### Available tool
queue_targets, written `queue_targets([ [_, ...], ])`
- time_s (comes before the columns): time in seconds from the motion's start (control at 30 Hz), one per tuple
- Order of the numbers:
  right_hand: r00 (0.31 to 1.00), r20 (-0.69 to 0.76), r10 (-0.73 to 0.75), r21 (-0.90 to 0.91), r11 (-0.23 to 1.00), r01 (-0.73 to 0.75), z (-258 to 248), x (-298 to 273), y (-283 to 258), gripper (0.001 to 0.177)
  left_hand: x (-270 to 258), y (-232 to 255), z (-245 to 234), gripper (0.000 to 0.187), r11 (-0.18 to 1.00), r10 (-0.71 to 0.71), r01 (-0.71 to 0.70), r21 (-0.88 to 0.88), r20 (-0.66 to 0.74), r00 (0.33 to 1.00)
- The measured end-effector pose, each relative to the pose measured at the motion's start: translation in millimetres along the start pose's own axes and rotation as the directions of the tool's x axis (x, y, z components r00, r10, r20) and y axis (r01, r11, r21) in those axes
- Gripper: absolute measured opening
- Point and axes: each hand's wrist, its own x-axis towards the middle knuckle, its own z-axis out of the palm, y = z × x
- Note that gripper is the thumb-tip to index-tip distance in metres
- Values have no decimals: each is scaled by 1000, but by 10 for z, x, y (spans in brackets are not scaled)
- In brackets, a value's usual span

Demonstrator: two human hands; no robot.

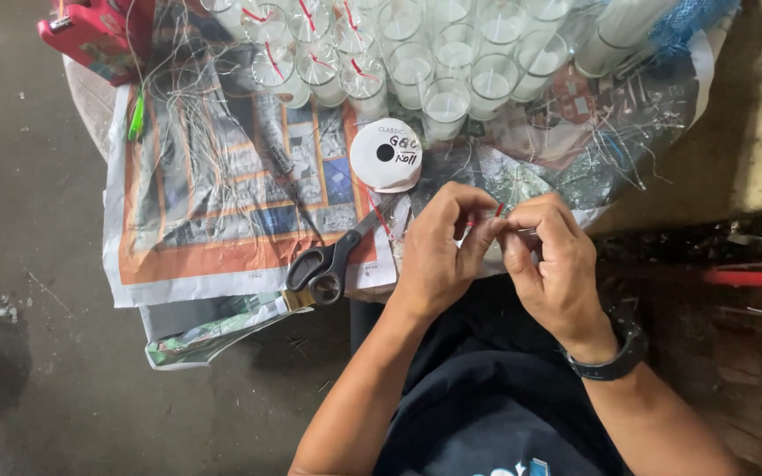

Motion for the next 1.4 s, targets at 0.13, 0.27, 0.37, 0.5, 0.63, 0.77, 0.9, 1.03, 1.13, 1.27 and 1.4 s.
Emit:
queue_targets([
  [0.13,1000,-2,-3,27,1000,3,15,-19,31,11,-17,-41,16,8,986,99,-98,139,-5,995],
  [0.27,1000,-12,-2,64,998,3,8,-7,56,11,-36,-13,-6,7,950,174,-174,259,23,985],
  [0.37,1000,-1,-24,24,999,24,7,9,56,11,-55,67,-49,6,920,148,-161,359,63,987],
  [0.5,1000,7,-27,55,998,26,21,8,34,13,-74,146,-84,9,979,-124,109,172,78,989],
  [0.63,998,37,-41,98,994,37,-19,29,-13,11,-79,150,-131,14,952,-304,306,-1,90,948],
  [0.77,998,37,-60,116,992,55,-3,-16,24,11,-93,141,-106,14,937,-343,346,-46,67,937],
  [0.9,998,16,-58,78,995,56,20,-4,35,5,-111,119,-98,15,950,-313,313,1,34,949],
  [1.03,998,7,-56,62,997,55,17,23,6,5,-173,65,-133,13,961,-275,274,46,5,962],
  [1.13,998,4,-58,39,998,58,1,39,-1,8,-236,21,-208,17,951,-282,281,131,-10,959],
  [1.27,990,-10,-141,-55,989,141,47,49,33,11,-330,38,-300,21,911,-387,361,201,112,915],
  [1.4,978,-34,-204,-121,973,199,123,53,87,12,-480,28,-321,19,923,-362,308,232,242,900],
])
